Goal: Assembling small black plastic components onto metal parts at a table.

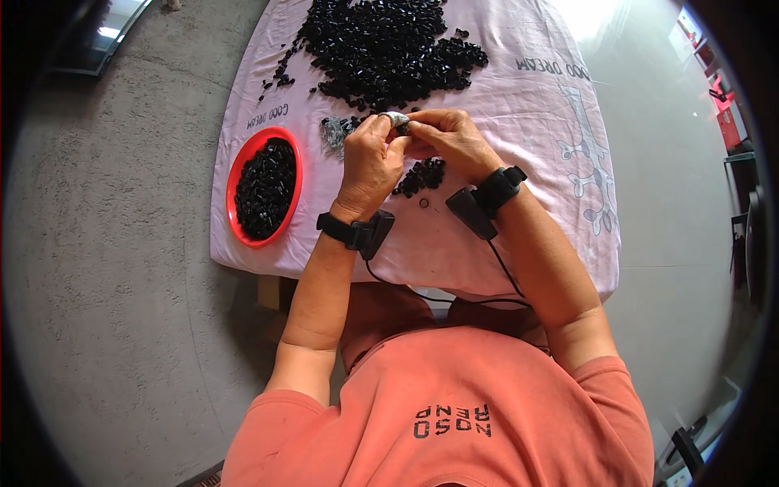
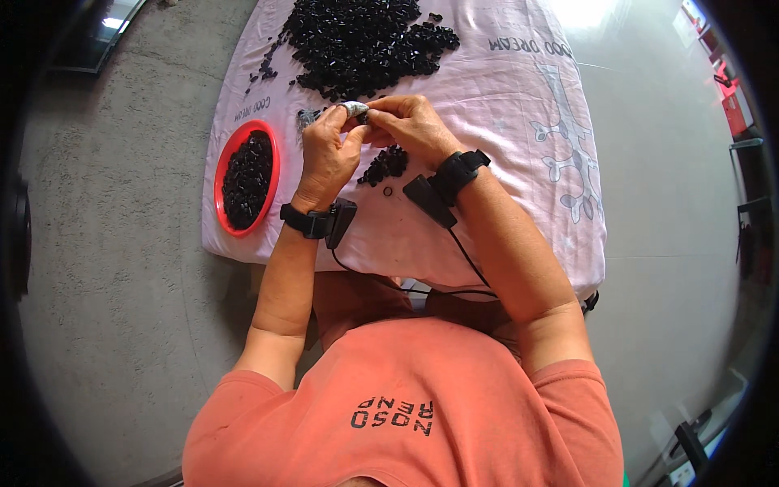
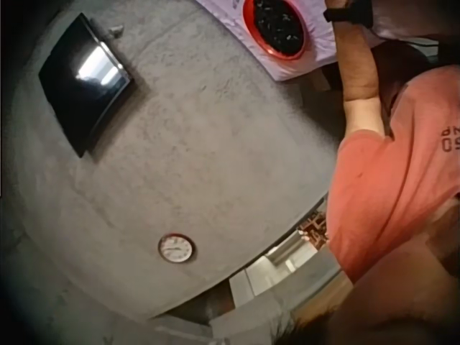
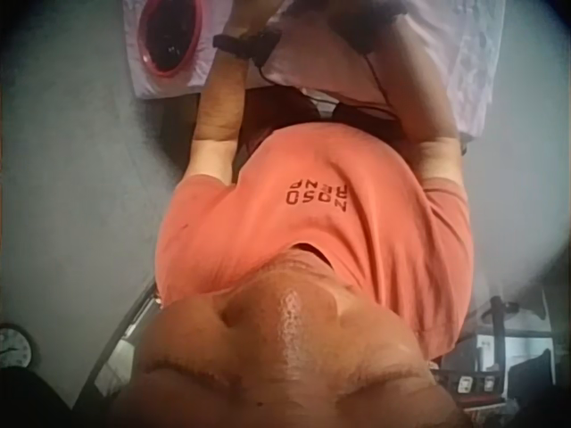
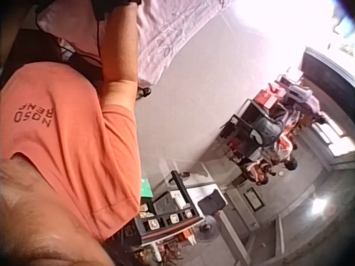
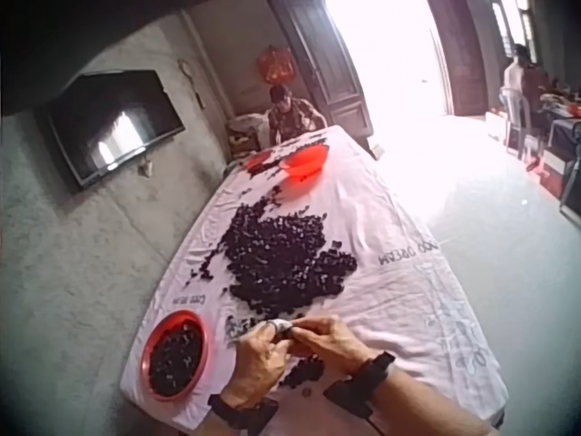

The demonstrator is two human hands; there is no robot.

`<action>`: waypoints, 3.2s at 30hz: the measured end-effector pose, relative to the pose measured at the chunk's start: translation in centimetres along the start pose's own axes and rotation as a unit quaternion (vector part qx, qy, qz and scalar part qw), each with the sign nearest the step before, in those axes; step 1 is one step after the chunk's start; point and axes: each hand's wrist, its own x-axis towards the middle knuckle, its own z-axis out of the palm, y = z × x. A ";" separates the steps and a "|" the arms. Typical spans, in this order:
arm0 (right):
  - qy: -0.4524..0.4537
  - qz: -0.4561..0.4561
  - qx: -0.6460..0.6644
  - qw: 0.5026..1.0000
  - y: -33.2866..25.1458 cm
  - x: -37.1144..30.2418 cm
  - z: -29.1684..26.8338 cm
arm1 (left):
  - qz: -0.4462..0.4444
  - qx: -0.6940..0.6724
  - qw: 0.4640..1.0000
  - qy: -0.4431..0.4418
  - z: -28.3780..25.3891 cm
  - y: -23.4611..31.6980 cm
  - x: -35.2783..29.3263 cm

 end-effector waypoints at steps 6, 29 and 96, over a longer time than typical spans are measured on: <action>-0.009 -0.012 0.010 1.000 0.4 0.1 0.3 | -0.003 0.039 0.999 0.029 0.0 -0.4 -0.4; 0.145 -0.043 -0.071 0.986 0.6 1.3 -2.2 | -0.122 0.104 0.984 0.084 -2.1 -5.3 -1.9; 0.069 -0.049 -0.198 0.977 0.6 1.0 -1.4 | -0.063 0.148 0.987 -0.023 0.6 -4.7 -1.3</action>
